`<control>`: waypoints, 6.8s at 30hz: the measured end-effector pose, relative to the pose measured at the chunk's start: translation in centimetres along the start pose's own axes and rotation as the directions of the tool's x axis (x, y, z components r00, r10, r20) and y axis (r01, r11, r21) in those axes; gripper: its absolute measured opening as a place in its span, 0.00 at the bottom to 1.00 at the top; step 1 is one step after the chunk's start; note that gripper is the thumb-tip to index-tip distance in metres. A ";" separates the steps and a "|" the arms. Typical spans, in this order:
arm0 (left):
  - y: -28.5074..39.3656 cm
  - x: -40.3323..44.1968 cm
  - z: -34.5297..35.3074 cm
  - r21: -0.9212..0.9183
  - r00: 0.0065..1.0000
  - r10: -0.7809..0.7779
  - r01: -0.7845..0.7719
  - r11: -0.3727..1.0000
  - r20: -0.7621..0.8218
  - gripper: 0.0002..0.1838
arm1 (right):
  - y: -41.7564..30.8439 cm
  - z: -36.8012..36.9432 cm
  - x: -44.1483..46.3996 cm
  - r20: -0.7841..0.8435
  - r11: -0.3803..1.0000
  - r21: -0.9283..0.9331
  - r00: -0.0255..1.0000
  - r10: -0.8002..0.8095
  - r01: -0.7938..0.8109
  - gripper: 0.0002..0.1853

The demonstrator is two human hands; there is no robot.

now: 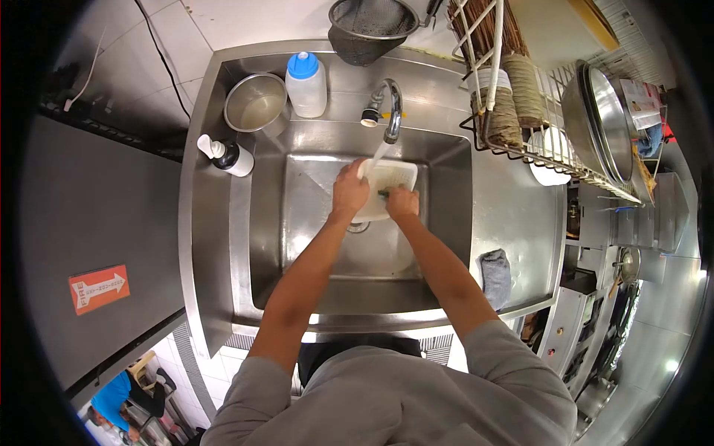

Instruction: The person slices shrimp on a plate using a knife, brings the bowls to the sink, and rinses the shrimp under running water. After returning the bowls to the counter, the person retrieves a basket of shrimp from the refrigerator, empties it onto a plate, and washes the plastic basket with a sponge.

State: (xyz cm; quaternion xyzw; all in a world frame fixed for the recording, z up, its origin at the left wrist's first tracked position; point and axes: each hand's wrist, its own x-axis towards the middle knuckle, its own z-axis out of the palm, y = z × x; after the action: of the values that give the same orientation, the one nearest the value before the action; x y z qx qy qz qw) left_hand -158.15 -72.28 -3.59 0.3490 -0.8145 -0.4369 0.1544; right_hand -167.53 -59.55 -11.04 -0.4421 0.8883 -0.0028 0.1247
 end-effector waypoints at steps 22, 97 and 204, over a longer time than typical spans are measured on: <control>-1.1 -0.3 0.1 0.055 0.984 -0.136 0.143 0.988 -0.116 0.24 | -3.7 -1.1 0.8 0.255 0.896 0.427 0.967 0.010 -0.122 0.17; -4.4 1.2 0.0 -0.612 0.845 -0.532 0.394 0.685 -0.053 0.34 | -7.5 -4.2 0.7 -0.499 0.426 0.848 0.744 0.444 0.315 0.09; -3.5 2.4 -3.2 -0.680 0.846 -0.322 0.534 0.502 0.426 0.33 | -6.3 -13.3 6.2 -0.080 -0.250 0.968 0.958 -0.277 0.008 0.15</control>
State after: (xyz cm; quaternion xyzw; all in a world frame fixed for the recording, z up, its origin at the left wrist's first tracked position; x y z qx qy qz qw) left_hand -156.54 -77.18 -4.76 0.3823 -0.4420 -0.8081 0.0745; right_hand -169.14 -69.66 1.26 -0.2751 0.4736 -0.6730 0.4971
